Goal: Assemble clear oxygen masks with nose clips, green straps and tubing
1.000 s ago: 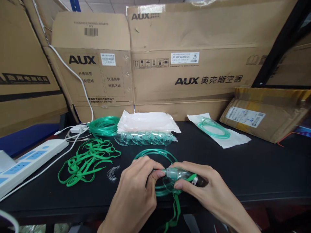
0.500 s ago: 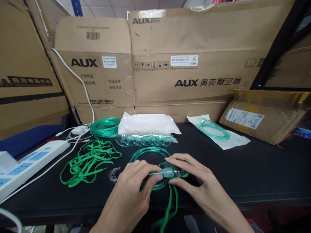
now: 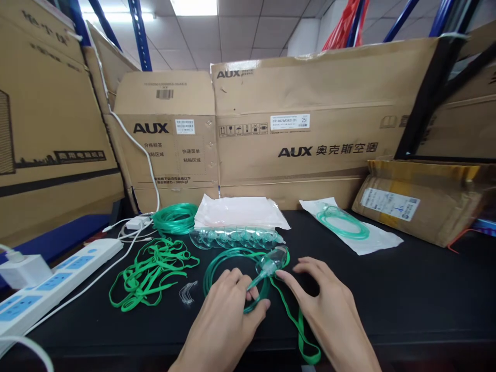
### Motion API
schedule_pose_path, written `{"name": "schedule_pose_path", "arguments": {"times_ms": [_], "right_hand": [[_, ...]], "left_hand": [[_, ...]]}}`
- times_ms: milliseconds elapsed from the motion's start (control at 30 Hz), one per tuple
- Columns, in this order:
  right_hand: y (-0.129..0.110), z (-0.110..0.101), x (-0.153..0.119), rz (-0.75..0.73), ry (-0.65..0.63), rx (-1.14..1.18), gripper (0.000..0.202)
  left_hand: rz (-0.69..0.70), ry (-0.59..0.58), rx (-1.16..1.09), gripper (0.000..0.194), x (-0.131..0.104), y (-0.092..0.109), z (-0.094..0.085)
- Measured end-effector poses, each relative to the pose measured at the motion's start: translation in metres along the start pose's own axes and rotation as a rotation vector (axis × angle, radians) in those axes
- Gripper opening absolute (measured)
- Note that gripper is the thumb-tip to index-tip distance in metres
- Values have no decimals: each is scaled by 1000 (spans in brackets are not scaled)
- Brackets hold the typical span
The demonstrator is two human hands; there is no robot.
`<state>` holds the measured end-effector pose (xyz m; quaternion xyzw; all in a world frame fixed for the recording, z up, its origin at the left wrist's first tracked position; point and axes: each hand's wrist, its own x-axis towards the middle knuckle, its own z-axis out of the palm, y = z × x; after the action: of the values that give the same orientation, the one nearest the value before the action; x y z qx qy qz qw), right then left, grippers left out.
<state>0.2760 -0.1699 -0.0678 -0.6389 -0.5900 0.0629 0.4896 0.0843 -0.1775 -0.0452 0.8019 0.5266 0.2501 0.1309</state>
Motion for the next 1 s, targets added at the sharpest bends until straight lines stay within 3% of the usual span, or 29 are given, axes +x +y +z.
{"name": "schedule_pose_path", "arguments": {"times_ms": [167, 333, 467, 533, 600, 667, 767, 833, 900, 1000], "right_hand": [[-10, -7, -2, 8, -218, 106, 42], [-21, -14, -2, 107, -343, 423, 58], [-26, -13, 1, 178, -321, 701, 46], [-26, -13, 3, 211, -291, 787, 41], [-24, -16, 5, 234, -281, 853, 41], [-22, -21, 6, 254, -279, 896, 43], [-17, -29, 8, 284, -221, 919, 47], [-11, -35, 10, 313, -163, 898, 51], [-5, -39, 13, 335, -130, 856, 58], [0, -41, 16, 331, -132, 783, 64]], "left_hand": [[11, 114, 0, 17, 3, 11, 17], [142, 264, -76, 5, 2, 20, 56], [285, 346, -3, 43, 3, 28, 78], [323, 279, -17, 42, 3, 32, 70], [305, 220, -81, 24, 2, 34, 47], [249, 266, -152, 12, 3, 34, 18], [160, 398, -141, 15, 20, 29, -24], [117, 427, -43, 21, 44, 27, -43], [83, 297, 111, 29, 77, 30, -51], [99, 155, 174, 31, 133, 43, -47]]}}
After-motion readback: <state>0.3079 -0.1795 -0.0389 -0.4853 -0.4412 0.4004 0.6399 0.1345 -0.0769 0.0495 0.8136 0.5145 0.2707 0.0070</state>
